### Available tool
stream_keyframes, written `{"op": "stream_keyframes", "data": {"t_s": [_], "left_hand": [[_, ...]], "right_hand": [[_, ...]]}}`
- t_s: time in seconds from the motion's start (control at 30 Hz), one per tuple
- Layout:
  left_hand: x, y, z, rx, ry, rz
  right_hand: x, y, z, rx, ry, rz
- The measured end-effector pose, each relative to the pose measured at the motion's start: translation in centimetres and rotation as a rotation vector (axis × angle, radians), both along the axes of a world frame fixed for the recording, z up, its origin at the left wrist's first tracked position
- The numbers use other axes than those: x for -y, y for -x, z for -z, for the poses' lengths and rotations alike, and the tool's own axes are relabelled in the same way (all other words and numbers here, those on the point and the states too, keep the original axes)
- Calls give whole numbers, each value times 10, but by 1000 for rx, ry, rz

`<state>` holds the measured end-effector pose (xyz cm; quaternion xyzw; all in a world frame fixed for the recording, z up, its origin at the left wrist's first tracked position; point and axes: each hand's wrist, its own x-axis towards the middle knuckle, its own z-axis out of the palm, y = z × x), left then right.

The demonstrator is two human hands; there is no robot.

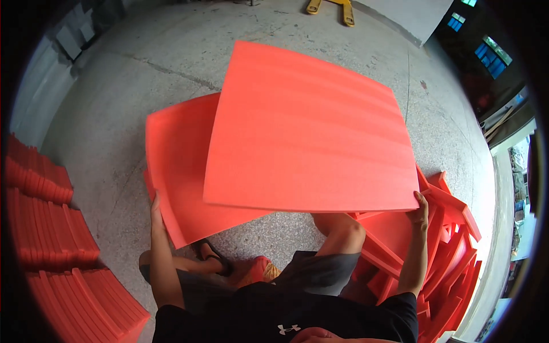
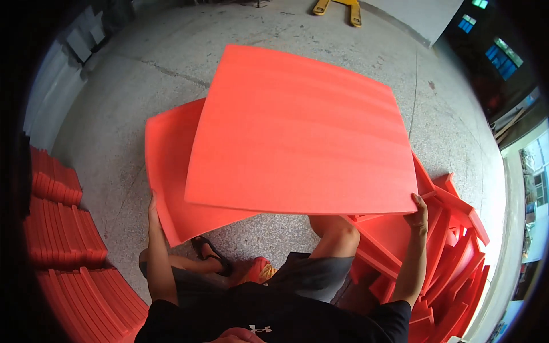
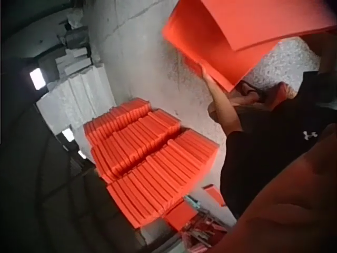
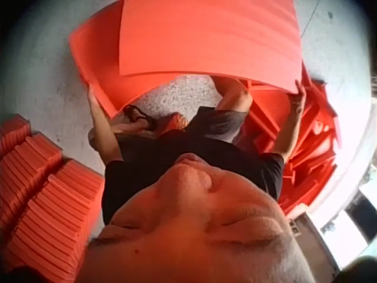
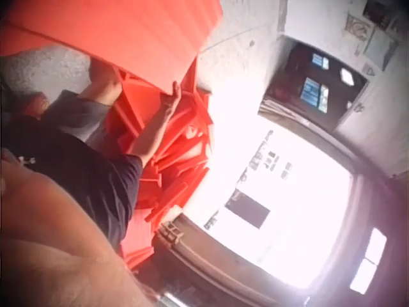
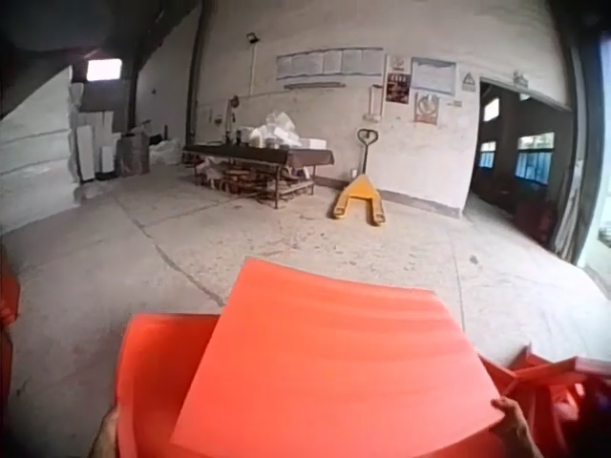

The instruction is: Stacking and organizing large red foam tray products in a manufacturing warehouse environment.

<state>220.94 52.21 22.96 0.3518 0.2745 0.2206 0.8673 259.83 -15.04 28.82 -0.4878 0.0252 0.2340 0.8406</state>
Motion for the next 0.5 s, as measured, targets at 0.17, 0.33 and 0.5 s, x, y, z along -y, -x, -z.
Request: {"op": "stream_keyframes", "data": {"t_s": [0.17, 0.33, 0.5], "left_hand": [[31, 30, -23, 40, 19, 181], [81, 53, -10, 13, 67, 301], [114, 51, 12, 67, -14, 431]], "right_hand": [[-2, 81, -67, 198, 254, -216], [41, 147, -53, 164, 271, -226], [101, 202, -21, 47, 305, -208]]}}
